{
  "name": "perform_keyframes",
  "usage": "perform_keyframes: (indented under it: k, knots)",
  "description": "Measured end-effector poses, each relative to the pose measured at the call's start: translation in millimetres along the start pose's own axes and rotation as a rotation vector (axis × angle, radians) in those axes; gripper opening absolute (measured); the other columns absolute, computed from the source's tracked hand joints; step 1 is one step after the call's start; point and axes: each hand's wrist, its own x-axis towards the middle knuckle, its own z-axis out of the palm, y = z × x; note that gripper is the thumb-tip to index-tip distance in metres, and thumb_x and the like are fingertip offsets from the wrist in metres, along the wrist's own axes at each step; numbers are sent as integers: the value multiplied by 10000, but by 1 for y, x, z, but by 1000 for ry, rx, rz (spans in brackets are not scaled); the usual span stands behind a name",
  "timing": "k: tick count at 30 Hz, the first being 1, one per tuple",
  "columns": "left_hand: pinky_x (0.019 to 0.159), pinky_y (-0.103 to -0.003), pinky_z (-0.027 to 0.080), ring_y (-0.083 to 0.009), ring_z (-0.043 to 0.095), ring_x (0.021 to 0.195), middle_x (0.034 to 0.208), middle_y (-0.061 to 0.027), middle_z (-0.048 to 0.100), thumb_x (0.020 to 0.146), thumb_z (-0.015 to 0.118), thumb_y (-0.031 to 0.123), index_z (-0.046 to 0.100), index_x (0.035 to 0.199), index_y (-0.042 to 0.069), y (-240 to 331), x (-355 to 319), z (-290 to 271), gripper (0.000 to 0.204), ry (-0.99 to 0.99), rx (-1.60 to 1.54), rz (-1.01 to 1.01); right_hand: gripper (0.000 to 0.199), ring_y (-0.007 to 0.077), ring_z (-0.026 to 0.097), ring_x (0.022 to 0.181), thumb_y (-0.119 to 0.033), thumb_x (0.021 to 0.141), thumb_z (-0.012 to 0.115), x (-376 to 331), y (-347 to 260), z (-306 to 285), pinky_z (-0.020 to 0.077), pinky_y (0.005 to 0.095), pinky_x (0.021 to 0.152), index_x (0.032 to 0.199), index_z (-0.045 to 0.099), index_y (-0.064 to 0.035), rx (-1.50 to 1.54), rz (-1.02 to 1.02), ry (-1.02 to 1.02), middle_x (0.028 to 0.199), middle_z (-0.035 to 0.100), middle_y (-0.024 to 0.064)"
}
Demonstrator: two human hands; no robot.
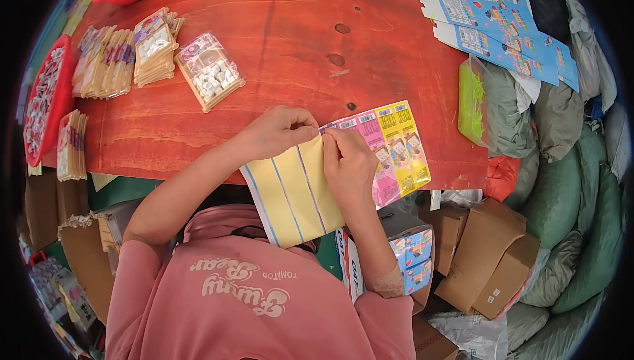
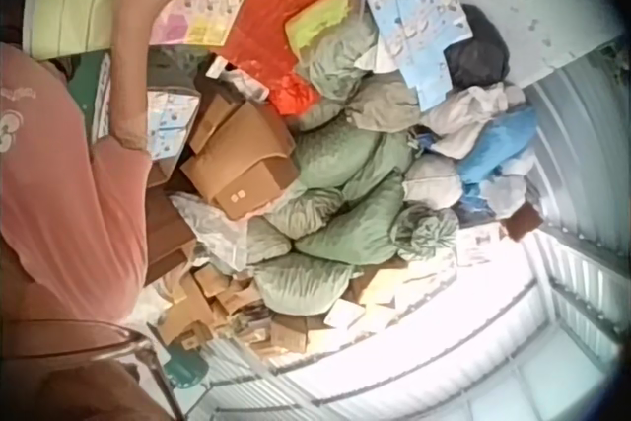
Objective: Packaging small toy sets by wrapping them with printed paper bands.
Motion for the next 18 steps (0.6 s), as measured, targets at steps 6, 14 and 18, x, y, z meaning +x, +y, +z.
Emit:
perform_keyframes:
  k: [6, 14, 18]
  knots:
    - [664, -350, 466, -237, 620, 728, 766, -133, 623, 821, 546, 166, 630, 892, -2, -3, -3, 8, 201, 37, 4, 75, 74, 212, 629, 632, -46, 782, 634, -3, -1, 0, 488, 299, 577, 827, 660, 6, 161, 231, 12, 747, 646, 122]
    - [631, -346, 452, -233, 595, 721, 821, -118, 605, 827, 555, 90, 620, 891, -10, 2, -9, 23, 136, 268, 2, 247, 79, 179, 612, 587, -52, 779, 647, -6, -6, -1, 474, 285, 554, 813, 659, 19, 163, 284, 85, 699, 635, 124]
    - [575, -332, 439, -246, 576, 657, 754, -117, 562, 815, 553, 18, 603, 876, -17, 5, -9, 29, 86, 357, 173, 360, 72, 176, 608, 575, -45, 769, 650, -5, -5, -2, 467, 286, 536, 804, 658, 17, 139, 296, 88, 694, 634, 125]
